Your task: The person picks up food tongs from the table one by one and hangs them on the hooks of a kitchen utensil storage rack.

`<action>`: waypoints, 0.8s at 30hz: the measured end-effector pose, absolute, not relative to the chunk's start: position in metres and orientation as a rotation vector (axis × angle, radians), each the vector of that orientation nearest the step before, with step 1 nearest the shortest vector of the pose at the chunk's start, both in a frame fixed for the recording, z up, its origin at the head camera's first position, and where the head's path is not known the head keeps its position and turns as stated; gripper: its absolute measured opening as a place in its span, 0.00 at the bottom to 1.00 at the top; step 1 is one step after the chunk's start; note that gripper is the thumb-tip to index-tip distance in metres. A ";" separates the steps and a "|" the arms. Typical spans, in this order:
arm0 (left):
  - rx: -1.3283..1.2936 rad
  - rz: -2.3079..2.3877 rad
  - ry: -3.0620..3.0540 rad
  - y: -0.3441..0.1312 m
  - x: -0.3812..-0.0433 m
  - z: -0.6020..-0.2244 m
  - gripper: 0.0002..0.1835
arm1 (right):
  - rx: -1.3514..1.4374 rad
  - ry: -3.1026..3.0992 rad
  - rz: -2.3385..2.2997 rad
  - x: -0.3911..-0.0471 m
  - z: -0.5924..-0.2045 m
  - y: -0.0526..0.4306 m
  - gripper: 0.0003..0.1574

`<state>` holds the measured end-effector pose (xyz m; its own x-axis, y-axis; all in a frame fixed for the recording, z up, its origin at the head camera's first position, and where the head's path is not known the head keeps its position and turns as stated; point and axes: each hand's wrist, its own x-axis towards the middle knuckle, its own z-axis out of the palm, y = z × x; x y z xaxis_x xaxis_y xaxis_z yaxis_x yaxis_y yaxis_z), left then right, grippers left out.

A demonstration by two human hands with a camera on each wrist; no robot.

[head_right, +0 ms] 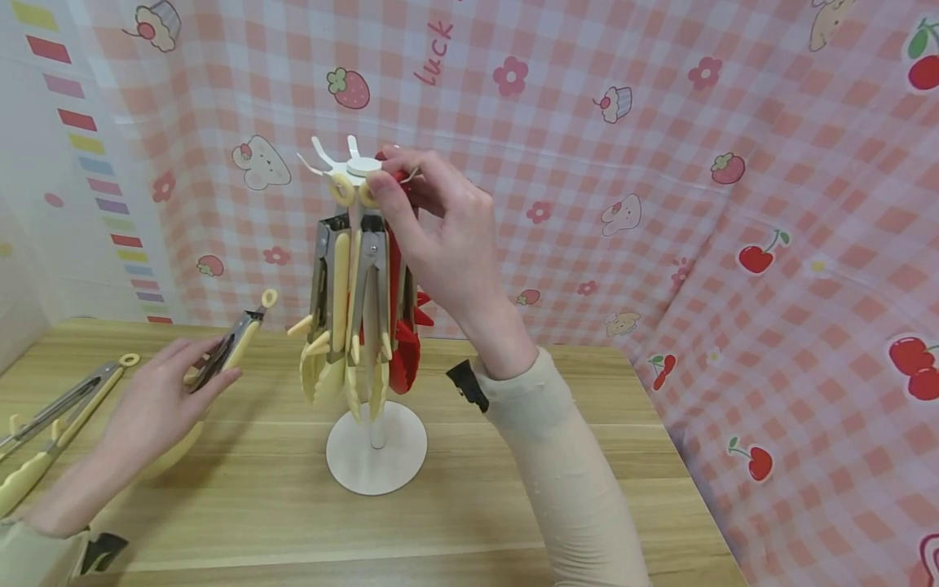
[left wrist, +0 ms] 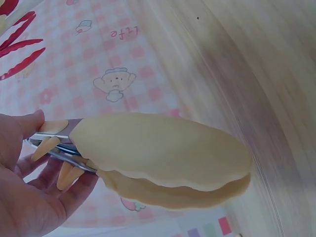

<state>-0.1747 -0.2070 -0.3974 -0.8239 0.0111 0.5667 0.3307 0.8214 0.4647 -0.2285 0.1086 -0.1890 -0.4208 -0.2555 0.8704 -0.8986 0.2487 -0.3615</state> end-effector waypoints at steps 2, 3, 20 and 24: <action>-0.248 -0.766 -2.423 -0.206 -0.174 -0.397 0.27 | 1.057 -1.832 1.183 -0.229 -0.189 0.108 0.07; -0.250 -0.769 -2.408 -0.205 -0.174 -0.397 0.28 | 1.058 -1.832 1.183 -0.229 -0.189 0.108 0.07; -0.266 -0.783 -2.125 -0.186 -0.169 -0.389 0.31 | 1.033 -1.836 1.163 -0.230 -0.190 0.108 0.52; -0.270 -0.801 -2.090 -0.180 -0.169 -0.385 0.31 | 1.029 -1.835 1.171 -0.231 -0.190 0.108 0.52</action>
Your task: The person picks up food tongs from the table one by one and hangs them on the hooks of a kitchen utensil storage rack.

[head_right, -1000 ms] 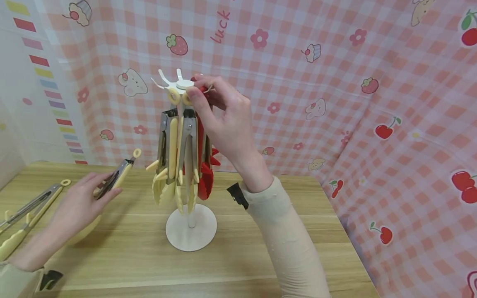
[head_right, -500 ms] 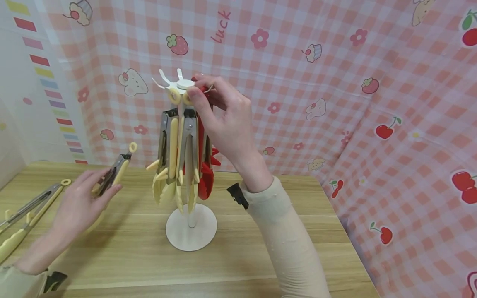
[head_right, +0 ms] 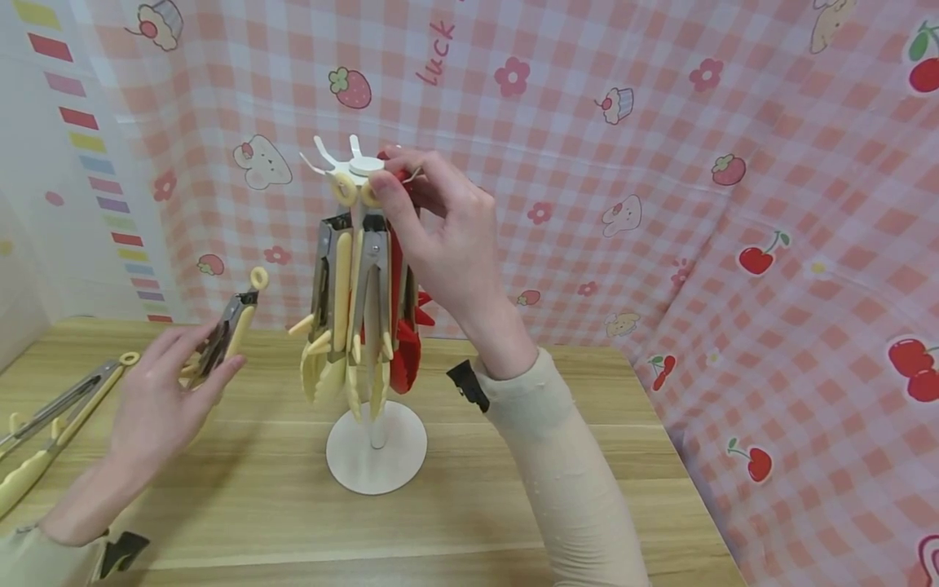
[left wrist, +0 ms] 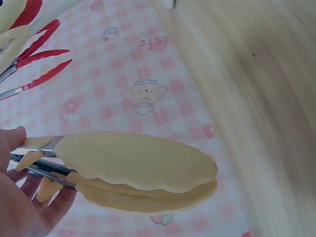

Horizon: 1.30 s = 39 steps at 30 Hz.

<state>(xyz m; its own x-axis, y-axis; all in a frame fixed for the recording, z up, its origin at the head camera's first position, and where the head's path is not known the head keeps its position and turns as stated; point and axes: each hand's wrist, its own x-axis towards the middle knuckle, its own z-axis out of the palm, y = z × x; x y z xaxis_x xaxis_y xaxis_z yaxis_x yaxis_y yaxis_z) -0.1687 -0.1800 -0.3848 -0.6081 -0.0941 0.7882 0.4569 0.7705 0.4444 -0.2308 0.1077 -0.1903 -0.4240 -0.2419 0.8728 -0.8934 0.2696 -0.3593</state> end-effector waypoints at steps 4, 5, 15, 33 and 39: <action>-0.285 -0.838 -2.057 -0.174 -0.169 -0.379 0.29 | 1.025 -1.830 1.185 -0.231 -0.190 0.108 0.53; -0.286 -0.847 -2.050 -0.172 -0.169 -0.377 0.29 | 1.025 -1.830 1.187 -0.231 -0.191 0.108 0.53; -0.285 -0.943 -2.012 -0.157 -0.164 -0.358 0.29 | 1.023 -1.830 1.188 -0.230 -0.190 0.107 0.53; -0.312 -1.008 -1.968 -0.148 -0.159 -0.339 0.28 | 1.051 -1.814 1.196 -0.232 -0.191 0.108 0.36; -0.349 -1.013 -1.942 -0.145 -0.157 -0.333 0.29 | 1.062 -1.820 1.200 -0.231 -0.191 0.109 0.35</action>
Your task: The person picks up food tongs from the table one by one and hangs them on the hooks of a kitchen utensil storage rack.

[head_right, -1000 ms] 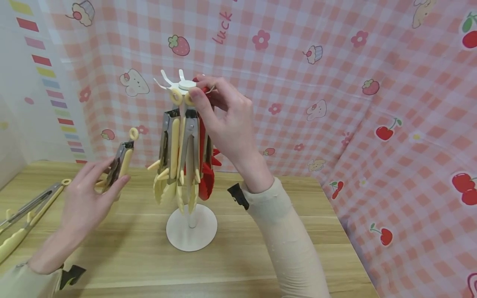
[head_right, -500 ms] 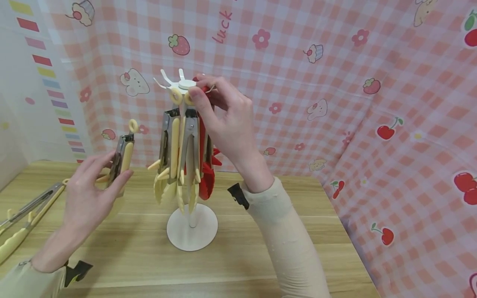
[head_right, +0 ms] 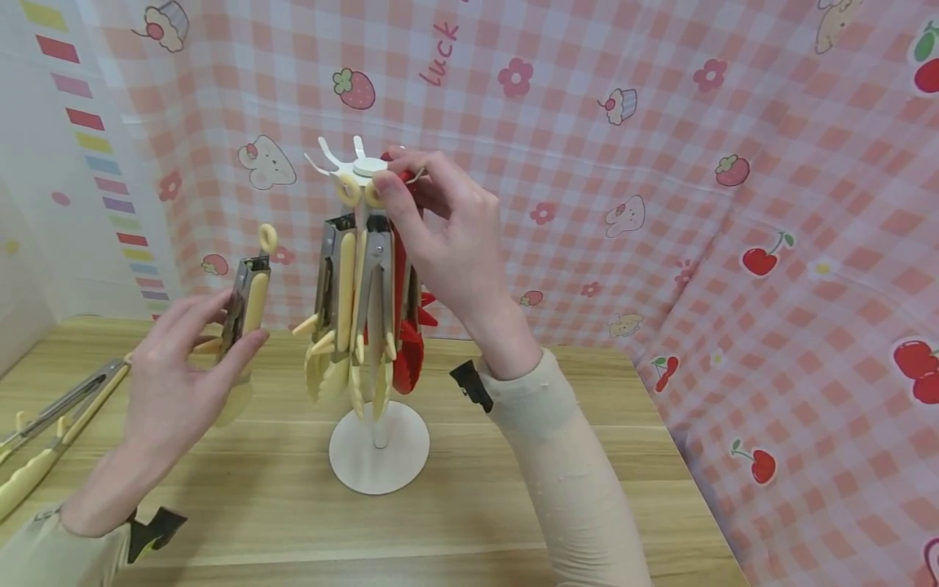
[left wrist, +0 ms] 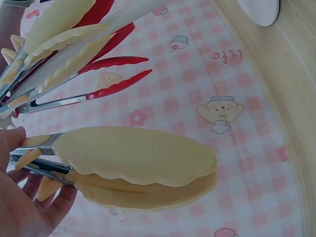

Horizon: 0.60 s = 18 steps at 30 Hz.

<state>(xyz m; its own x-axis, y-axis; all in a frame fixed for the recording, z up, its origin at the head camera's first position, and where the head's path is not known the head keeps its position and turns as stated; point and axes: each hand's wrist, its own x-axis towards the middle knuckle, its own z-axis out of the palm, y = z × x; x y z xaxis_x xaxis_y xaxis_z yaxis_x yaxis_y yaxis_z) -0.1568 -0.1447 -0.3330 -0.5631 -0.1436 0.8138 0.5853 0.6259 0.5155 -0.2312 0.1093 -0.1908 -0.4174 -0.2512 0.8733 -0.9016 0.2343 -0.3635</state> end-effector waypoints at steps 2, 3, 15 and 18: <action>-0.348 -1.019 -1.940 -0.144 -0.156 -0.331 0.30 | 1.059 -1.823 1.198 -0.231 -0.191 0.109 0.43; -0.347 -1.023 -1.942 -0.143 -0.156 -0.330 0.30 | 1.058 -1.826 1.193 -0.230 -0.191 0.109 0.41; -0.372 -1.031 -1.952 -0.137 -0.153 -0.315 0.30 | 1.038 -1.837 1.200 -0.228 -0.189 0.108 0.09; -0.388 -1.018 -1.943 -0.136 -0.153 -0.311 0.30 | 1.043 -1.832 1.208 -0.229 -0.189 0.108 0.09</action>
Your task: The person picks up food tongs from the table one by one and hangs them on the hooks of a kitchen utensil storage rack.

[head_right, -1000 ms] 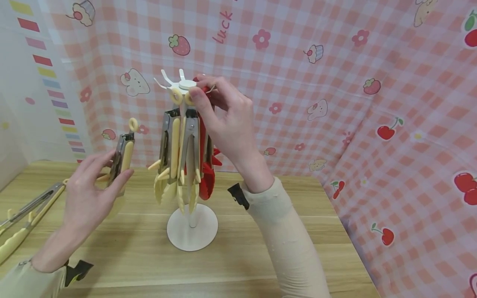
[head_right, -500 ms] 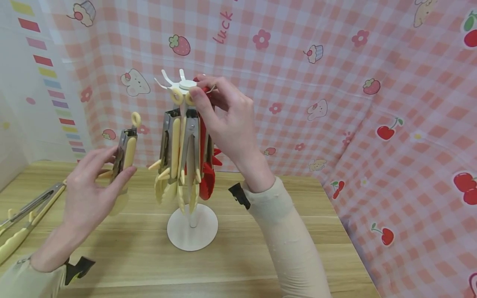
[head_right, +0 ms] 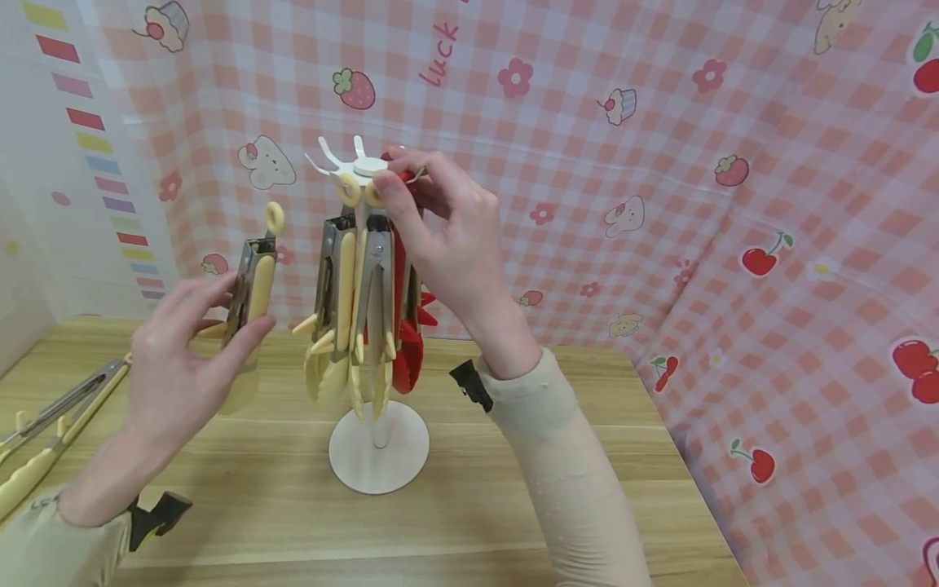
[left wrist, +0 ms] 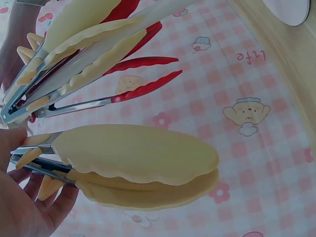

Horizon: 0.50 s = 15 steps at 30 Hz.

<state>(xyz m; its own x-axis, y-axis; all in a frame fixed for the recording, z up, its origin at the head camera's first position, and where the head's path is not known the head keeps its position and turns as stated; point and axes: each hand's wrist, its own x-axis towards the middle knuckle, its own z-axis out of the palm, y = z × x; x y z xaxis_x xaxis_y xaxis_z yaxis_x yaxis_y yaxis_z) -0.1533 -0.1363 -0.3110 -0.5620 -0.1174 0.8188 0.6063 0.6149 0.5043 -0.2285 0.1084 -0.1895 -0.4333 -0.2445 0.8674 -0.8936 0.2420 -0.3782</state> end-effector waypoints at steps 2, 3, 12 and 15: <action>-0.402 -1.009 -1.937 -0.136 -0.154 -0.308 0.31 | 1.042 -1.833 1.207 -0.228 -0.189 0.108 0.09; -0.411 -1.000 -1.931 -0.135 -0.155 -0.307 0.31 | 1.038 -1.835 1.205 -0.228 -0.189 0.108 0.09; -0.477 -0.957 -1.898 -0.134 -0.159 -0.296 0.30 | 1.027 -1.836 1.221 -0.228 -0.190 0.107 0.09; -0.484 -0.947 -1.912 -0.133 -0.159 -0.293 0.31 | 1.026 -1.835 1.222 -0.227 -0.190 0.107 0.09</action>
